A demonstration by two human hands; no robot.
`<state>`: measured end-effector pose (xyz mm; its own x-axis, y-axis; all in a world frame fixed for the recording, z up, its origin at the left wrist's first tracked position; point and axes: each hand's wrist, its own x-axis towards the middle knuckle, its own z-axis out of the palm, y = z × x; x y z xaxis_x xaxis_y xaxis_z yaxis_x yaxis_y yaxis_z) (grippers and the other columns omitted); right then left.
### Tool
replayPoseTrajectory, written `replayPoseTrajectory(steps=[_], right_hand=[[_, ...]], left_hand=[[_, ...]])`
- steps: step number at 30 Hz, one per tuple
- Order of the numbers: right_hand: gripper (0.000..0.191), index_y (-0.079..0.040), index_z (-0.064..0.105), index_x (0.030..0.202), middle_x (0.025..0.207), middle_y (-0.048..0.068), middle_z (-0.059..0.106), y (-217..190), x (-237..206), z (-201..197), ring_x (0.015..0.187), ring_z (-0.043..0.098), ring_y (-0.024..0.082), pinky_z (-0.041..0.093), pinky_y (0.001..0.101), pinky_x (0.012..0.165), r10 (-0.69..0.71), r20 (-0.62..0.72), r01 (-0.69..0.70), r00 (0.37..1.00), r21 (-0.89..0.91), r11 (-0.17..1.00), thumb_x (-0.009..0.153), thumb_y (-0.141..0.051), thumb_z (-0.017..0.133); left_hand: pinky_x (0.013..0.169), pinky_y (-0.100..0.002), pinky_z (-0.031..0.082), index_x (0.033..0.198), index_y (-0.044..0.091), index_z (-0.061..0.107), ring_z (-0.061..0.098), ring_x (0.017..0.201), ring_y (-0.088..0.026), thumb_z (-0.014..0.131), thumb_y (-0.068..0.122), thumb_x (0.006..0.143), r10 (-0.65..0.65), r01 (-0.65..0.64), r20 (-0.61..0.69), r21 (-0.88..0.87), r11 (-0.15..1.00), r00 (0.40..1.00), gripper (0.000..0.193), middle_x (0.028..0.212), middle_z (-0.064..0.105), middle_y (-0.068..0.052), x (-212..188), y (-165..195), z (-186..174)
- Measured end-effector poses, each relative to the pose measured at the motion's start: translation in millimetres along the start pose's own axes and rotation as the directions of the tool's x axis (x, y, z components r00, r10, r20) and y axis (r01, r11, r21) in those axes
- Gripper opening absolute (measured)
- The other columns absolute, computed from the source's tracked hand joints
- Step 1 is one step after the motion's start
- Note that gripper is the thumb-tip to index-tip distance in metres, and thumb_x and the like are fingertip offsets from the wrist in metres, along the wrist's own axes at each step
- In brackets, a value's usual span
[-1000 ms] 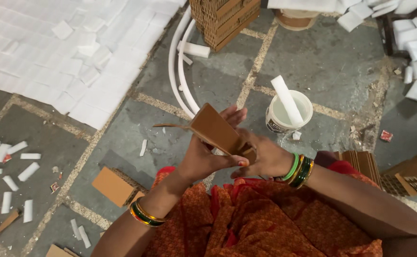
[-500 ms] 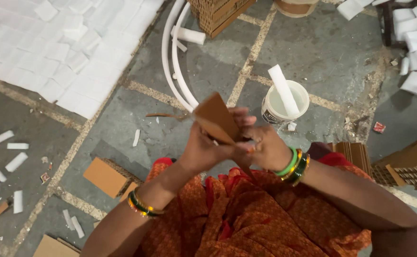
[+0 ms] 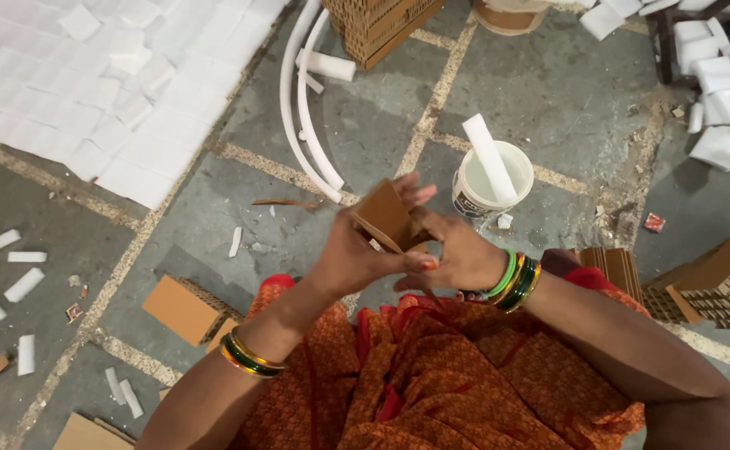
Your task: The person holds a long, thin cardboard piece and uses a white foam block to apply a liquid adhesive from a bucket onto the cardboard surface. The person repeatedly dips the foam into the bucket and rubs it along the cardboard, handling multiple pieces in a repetitive manner.
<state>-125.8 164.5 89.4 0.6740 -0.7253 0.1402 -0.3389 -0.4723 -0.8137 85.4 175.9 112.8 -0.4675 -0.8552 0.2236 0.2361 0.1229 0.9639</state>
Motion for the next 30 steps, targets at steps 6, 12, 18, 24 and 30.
replayPoseTrajectory(steps=[6,12,18,24,30], right_hand=[[0.064,-0.005,0.064,0.125,0.107,0.012,0.079,-6.1,-7.2,-6.1,0.098,0.079,0.023,0.062,0.0371,0.086,0.013,-0.02,-0.011,1.0,0.119,0.993,0.073,-0.03,0.091],[0.058,-0.004,0.067,0.116,0.099,0.009,0.079,-7.8,-14.0,-4.4,0.087,0.08,0.021,0.062,0.0338,0.079,0.005,-0.093,0.001,0.996,0.06,0.998,0.069,-0.028,0.09],[0.018,-0.008,0.071,0.083,0.078,0.006,0.077,7.9,-17.8,-1.0,0.068,0.077,0.017,0.063,0.0301,0.069,0.065,-0.039,-0.06,0.997,0.113,0.992,0.074,-0.016,0.084],[0.034,-0.003,0.069,0.104,0.102,0.008,0.076,21.6,6.6,-4.3,0.089,0.073,0.018,0.06,0.0327,0.08,-0.208,-0.118,0.219,0.971,0.091,0.971,0.079,-0.017,0.087],[0.039,-0.003,0.069,0.118,0.116,0.012,0.075,-0.2,-7.7,-41.6,0.109,0.074,0.023,0.063,0.0402,0.097,0.017,-0.251,0.121,0.968,0.525,0.843,0.083,-0.013,0.082]], left_hand=[[0.111,-0.034,0.056,0.159,-0.001,0.033,0.058,0.133,-0.012,0.089,0.008,0.077,0.038,-0.041,0.066,0.055,0.998,0.997,0.099,0.156,0.054,-0.011,-5.8,16.6,-0.3],[0.115,-0.034,0.054,0.151,-0.003,0.048,0.061,0.134,-0.016,0.088,0.004,0.081,0.067,-0.069,0.044,0.051,0.996,0.997,0.08,0.148,0.062,-0.013,-11.6,21.3,4.1],[0.108,-0.037,0.061,0.141,-0.003,0.061,0.073,0.122,-0.02,0.085,0.004,0.091,0.207,-0.207,0.039,-0.001,0.978,0.978,0.056,0.138,0.071,-0.012,-7.9,6.4,9.3],[0.11,-0.042,0.057,0.157,0.005,0.029,0.062,0.135,-0.026,0.087,0.018,0.081,-0.025,0.027,-0.027,0.106,0.994,0.999,0.097,0.147,0.061,-0.015,9.8,-2.3,-11.3],[0.123,-0.049,0.027,0.165,0.008,0.002,0.032,0.151,-0.035,0.097,0.034,0.065,-0.014,-0.041,0.147,0.365,0.93,0.989,0.141,0.167,0.032,-0.021,5.9,-11.4,-9.9]])
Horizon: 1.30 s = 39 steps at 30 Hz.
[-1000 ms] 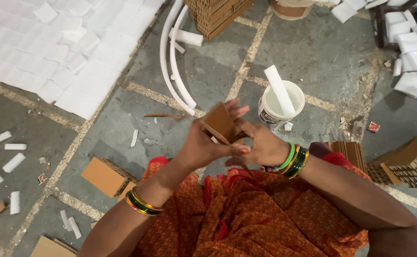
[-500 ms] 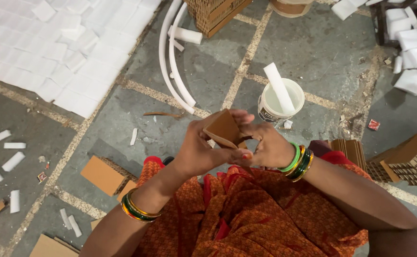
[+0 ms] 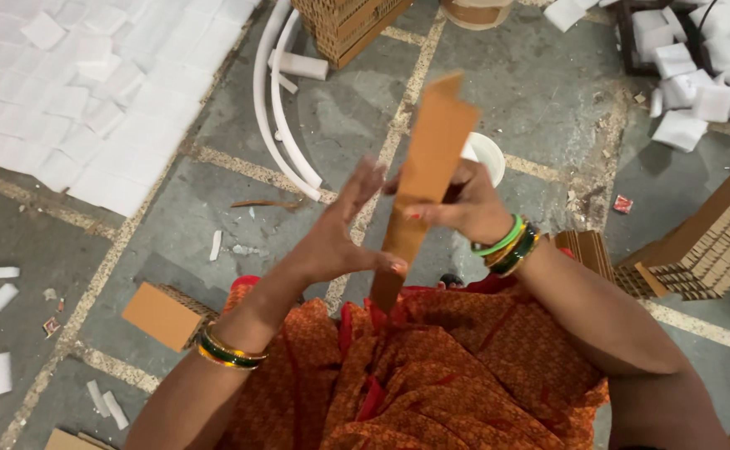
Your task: The person holds a long, thin cardboard piece and uses a white foam block to apply a liquid adhesive from a bucket onto the cardboard surface. The person repeatedly dips the foam into the bucket and rubs it along the cardboard, handling multiple pieces in a repetitive manner.
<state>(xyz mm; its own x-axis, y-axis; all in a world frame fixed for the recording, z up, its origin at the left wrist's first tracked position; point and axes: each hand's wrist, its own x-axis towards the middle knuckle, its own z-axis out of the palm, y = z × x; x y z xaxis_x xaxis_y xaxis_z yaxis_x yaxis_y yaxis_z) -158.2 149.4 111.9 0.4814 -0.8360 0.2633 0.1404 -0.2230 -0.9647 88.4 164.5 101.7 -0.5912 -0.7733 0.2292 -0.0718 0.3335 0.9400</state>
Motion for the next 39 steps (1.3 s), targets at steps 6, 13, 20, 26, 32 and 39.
replayPoseTrajectory(steps=[6,13,20,26,32,39], right_hand=[[0.041,0.0,0.065,0.123,0.12,0.018,0.073,-22.7,-9.7,-2.5,0.117,0.072,0.029,0.06,0.0459,0.105,-0.037,-0.084,0.051,0.996,0.174,0.983,0.084,-0.004,0.078],[0.037,0.005,0.067,0.125,0.121,0.022,0.074,-23.3,-22.4,-37.5,0.112,0.075,0.034,0.064,0.0501,0.099,-0.186,-0.134,0.2,0.973,0.1,0.975,0.097,-0.017,0.077],[0.087,-0.008,0.041,0.156,0.156,0.018,0.05,-31.0,-42.1,-68.4,0.146,0.053,0.037,0.053,0.0579,0.113,-0.181,-0.108,0.207,0.978,0.324,0.923,0.089,-0.045,0.084],[0.097,-0.015,0.022,0.162,0.167,0.012,0.031,-32.4,-39.3,-56.5,0.155,0.032,0.035,0.033,0.0587,0.128,-0.475,-0.545,0.334,0.691,-0.342,0.878,0.095,-0.064,0.073],[0.091,-0.019,0.023,0.161,0.167,0.013,0.021,-22.1,-49.0,-23.4,0.161,0.014,0.028,0.006,0.055,0.135,-0.406,0.11,0.216,0.907,-0.95,0.227,0.096,-0.077,0.05],[0.096,-0.016,0.014,0.17,0.175,0.009,0.003,2.5,-32.2,-73.5,0.161,-0.007,0.028,-0.007,0.0583,0.128,-0.263,0.167,0.074,0.95,-0.941,-0.33,0.106,-0.082,0.041]], left_hand=[[0.099,-0.041,0.055,0.138,0.004,0.057,0.071,0.114,-0.027,0.089,0.045,0.064,-0.375,0.35,0.095,0.212,0.913,0.922,0.09,0.122,0.073,-0.018,5.2,0.5,31.4],[0.084,-0.038,0.059,0.121,0.0,0.064,0.075,0.095,-0.024,0.092,0.043,0.062,-0.213,0.196,0.099,0.156,0.968,0.972,0.078,0.104,0.075,-0.015,36.8,4.8,63.5],[0.088,-0.038,0.06,0.131,-0.001,0.058,0.075,0.099,-0.027,0.093,0.052,0.066,-0.048,0.032,0.058,0.251,0.968,0.997,0.091,0.108,0.074,-0.017,61.0,0.1,85.9],[0.084,-0.037,0.062,0.147,-0.001,0.048,0.077,0.098,-0.025,0.09,0.044,0.069,-0.061,0.095,-0.183,0.185,0.978,0.981,0.1,0.109,0.077,-0.016,59.6,-7.8,107.5],[0.088,-0.033,0.063,0.156,0.004,0.018,0.077,0.098,-0.029,0.081,0.024,0.08,-0.196,0.207,-0.075,0.186,0.961,0.978,0.101,0.115,0.077,-0.016,63.1,-23.4,138.2],[0.079,-0.039,0.065,0.15,0.008,0.03,0.077,0.089,-0.031,0.084,0.025,0.08,-0.01,0.042,-0.09,0.37,0.928,0.996,0.09,0.109,0.075,-0.019,49.0,-44.6,156.8]])
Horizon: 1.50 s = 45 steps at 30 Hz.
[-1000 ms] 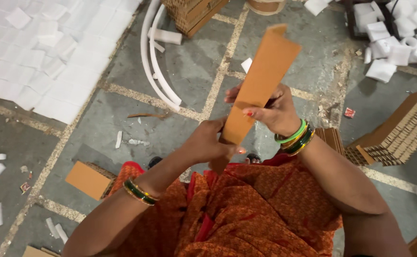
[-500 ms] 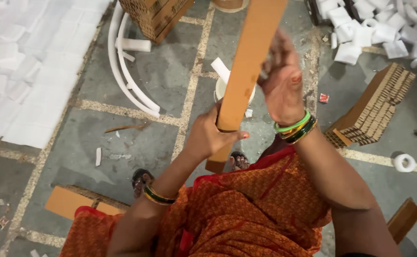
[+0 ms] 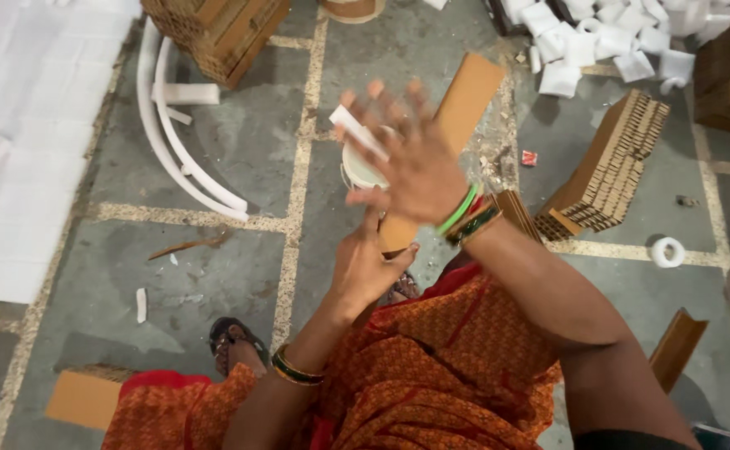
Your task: The person holds a long, thin cardboard piece and uses a white foam block to apply a liquid adhesive from a bucket onto the cardboard surface. The person repeatedly dips the foam into the bucket and rubs it along the cardboard, handling multiple pieces in a repetitive manner.
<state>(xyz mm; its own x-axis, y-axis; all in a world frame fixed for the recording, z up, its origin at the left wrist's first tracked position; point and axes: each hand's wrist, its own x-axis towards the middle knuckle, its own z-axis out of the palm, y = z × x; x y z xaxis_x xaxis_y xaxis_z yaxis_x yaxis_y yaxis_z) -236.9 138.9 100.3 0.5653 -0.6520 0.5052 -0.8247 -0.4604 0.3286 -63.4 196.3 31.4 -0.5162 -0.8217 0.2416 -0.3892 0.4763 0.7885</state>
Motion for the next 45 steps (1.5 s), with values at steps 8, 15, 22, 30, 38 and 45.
replayPoseTrajectory(steps=[8,15,22,30,38,45], right_hand=[[0.083,-0.02,0.021,0.166,0.169,0.01,0.034,94.6,-25.5,8.6,0.159,0.037,0.032,0.038,0.053,0.124,0.8,-0.302,-0.365,0.518,0.768,0.526,0.112,-0.021,0.085],[0.083,-0.023,0.025,0.162,0.131,0.019,0.066,39.0,-17.5,10.4,0.095,0.074,0.035,0.065,0.0437,0.074,0.699,0.302,-0.026,0.648,0.926,-0.376,0.098,-0.013,0.077],[0.076,-0.015,0.037,0.148,0.13,0.016,0.067,51.0,-3.8,14.7,0.097,0.075,0.033,0.064,0.0468,0.078,0.832,0.266,0.086,0.488,0.933,-0.349,0.092,-0.029,0.086],[0.069,-0.009,0.047,0.136,0.136,0.017,0.066,80.9,-25.0,15.0,0.097,0.073,0.03,0.062,0.042,0.076,0.845,0.249,0.176,0.474,0.913,-0.368,0.092,-0.046,0.086],[0.086,-0.018,0.029,0.159,0.129,0.024,0.066,67.7,-17.0,5.8,0.086,0.073,0.03,0.06,0.0379,0.068,0.794,0.109,0.15,0.598,0.958,-0.245,0.098,-0.049,0.08],[0.083,-0.016,0.033,0.153,0.136,0.017,0.063,62.4,-22.4,-3.8,0.094,0.075,0.032,0.063,0.041,0.074,0.8,0.131,0.193,0.586,0.936,-0.294,0.096,-0.051,0.08]], left_hand=[[0.074,-0.042,0.065,0.161,0.001,0.003,0.076,0.082,-0.034,0.085,0.036,0.078,-0.041,0.046,0.083,-0.053,0.998,0.996,0.122,0.102,0.075,-0.024,0.6,-15.2,8.4],[0.078,-0.042,0.064,0.163,0.001,-0.009,0.075,0.094,-0.035,0.088,0.042,0.076,-0.08,0.089,0.089,-0.104,0.991,0.993,0.137,0.122,0.071,-0.023,21.1,-30.5,2.9],[0.085,-0.045,0.061,0.16,0.001,0.002,0.071,0.107,-0.036,0.099,0.042,0.058,-0.147,0.151,-0.127,0.026,0.988,0.981,0.147,0.128,0.066,-0.024,39.6,-27.7,-6.1],[0.084,-0.045,0.058,0.129,0.0,0.054,0.07,0.103,-0.035,0.096,0.044,0.059,-0.077,0.083,-0.077,0.079,0.993,0.994,0.093,0.112,0.071,-0.021,38.9,-55.4,-9.2],[0.08,-0.046,0.056,0.109,0.004,0.072,0.072,0.091,-0.034,0.087,0.044,0.067,-0.123,0.123,0.013,0.049,0.991,0.992,0.06,0.1,0.075,-0.016,38.7,-63.6,2.7],[0.076,-0.045,0.058,0.107,0.004,0.074,0.074,0.084,-0.033,0.085,0.056,0.068,-0.085,0.085,0.023,0.018,0.996,0.996,0.066,0.091,0.076,-0.015,35.8,-66.4,13.3]])
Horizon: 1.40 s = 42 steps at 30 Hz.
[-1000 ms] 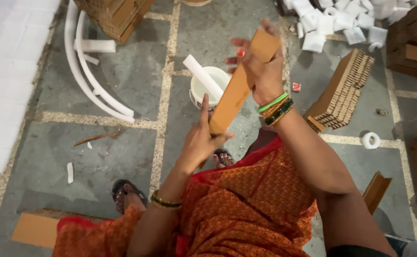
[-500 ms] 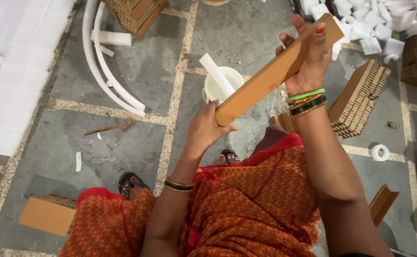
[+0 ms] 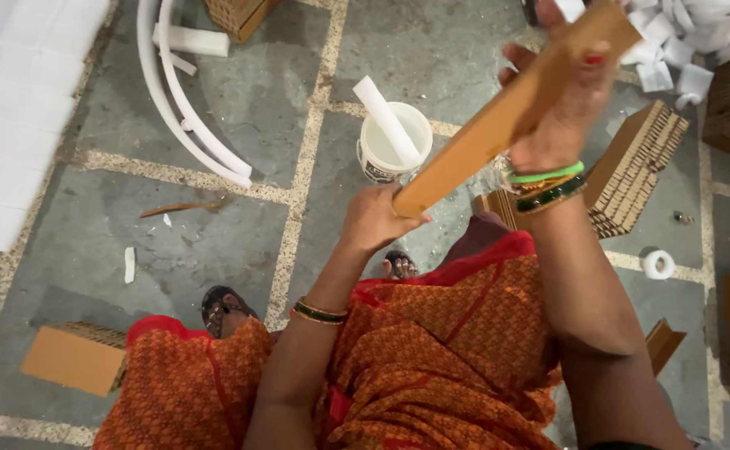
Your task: The person holds a long, thin cardboard piece and uses a white foam block to apply a liquid adhesive from a bucket onto the cardboard surface. The person repeatedly dips the foam into the bucket and rubs it along the cardboard, handling multiple pieces in a repetitive manner.
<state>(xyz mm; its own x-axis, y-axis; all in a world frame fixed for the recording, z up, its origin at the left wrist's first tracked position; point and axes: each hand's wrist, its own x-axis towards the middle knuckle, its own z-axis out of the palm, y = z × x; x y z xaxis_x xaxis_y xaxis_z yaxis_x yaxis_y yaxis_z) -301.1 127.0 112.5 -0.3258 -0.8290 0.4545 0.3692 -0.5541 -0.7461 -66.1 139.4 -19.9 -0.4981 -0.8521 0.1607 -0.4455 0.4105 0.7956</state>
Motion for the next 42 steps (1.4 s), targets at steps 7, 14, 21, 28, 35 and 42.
replayPoseTrajectory(steps=[7,14,21,28,35,42], right_hand=[[0.076,-0.01,0.042,0.142,0.13,0.019,0.07,12.1,3.9,18.8,0.082,0.073,0.028,0.06,0.0382,0.069,-0.086,-0.12,0.06,0.989,-0.206,0.977,0.092,-0.043,0.089],[0.075,-0.015,0.038,0.147,0.127,0.018,0.071,-11.3,-16.6,61.3,0.087,0.074,0.029,0.061,0.0397,0.072,-0.24,-0.172,0.211,0.955,-0.171,0.962,0.097,-0.036,0.09],[0.068,-0.014,0.039,0.149,0.122,0.01,0.066,-11.4,-8.8,130.5,0.106,0.07,0.023,0.061,0.039,0.084,-0.424,-0.126,0.398,0.897,-0.188,0.898,0.102,-0.027,0.085],[0.053,-0.011,0.042,0.14,0.123,0.007,0.065,-21.9,-5.4,147.0,0.107,0.065,0.017,0.053,0.0307,0.095,-0.375,0.186,0.419,0.908,-0.387,0.821,0.108,-0.013,0.084],[0.08,-0.013,0.026,0.149,0.118,0.004,0.07,5.6,4.2,123.9,0.105,0.071,0.014,0.064,0.0302,0.094,-0.141,0.152,0.196,0.978,-0.45,0.872,0.094,-0.006,0.084],[0.106,-0.018,0.015,0.162,0.119,0.009,0.067,76.4,5.5,131.2,0.102,0.071,0.017,0.065,0.0332,0.089,0.007,0.277,0.118,0.961,-0.431,0.894,0.09,0.001,0.09]], left_hand=[[0.082,-0.05,0.054,0.155,-0.011,0.031,0.066,0.102,-0.042,0.085,0.072,0.067,0.314,-0.363,-0.247,-0.186,0.913,0.917,0.132,0.116,0.065,-0.027,8.6,-8.0,18.7],[0.077,-0.035,0.055,0.157,0.008,0.043,0.07,0.083,-0.02,0.036,0.058,0.113,-0.028,-0.166,-0.562,-0.291,0.942,0.827,0.067,0.099,0.069,-0.009,5.4,-3.8,25.8],[0.074,-0.036,0.056,0.159,0.006,0.033,0.071,0.091,-0.028,0.032,0.059,0.114,0.155,-0.373,-0.719,-0.155,0.915,0.677,0.07,0.126,0.065,-0.018,13.0,8.5,-21.2],[0.099,-0.039,0.055,0.154,0.007,0.043,0.069,0.12,-0.029,0.03,0.068,0.118,0.065,-0.389,-0.682,-0.333,0.859,0.728,0.072,0.137,0.064,-0.021,25.8,8.2,-22.1],[0.1,-0.035,0.055,0.164,0.008,0.032,0.067,0.121,-0.025,0.062,0.068,0.09,0.25,-0.308,-0.182,-0.645,0.7,0.951,0.099,0.135,0.065,-0.014,22.7,7.4,-45.8],[0.097,-0.042,0.064,0.152,0.003,0.031,0.07,0.118,-0.027,0.089,0.021,0.079,0.132,-0.006,0.079,-0.835,0.551,0.988,0.095,0.144,0.053,-0.015,13.1,-17.7,-82.5]])
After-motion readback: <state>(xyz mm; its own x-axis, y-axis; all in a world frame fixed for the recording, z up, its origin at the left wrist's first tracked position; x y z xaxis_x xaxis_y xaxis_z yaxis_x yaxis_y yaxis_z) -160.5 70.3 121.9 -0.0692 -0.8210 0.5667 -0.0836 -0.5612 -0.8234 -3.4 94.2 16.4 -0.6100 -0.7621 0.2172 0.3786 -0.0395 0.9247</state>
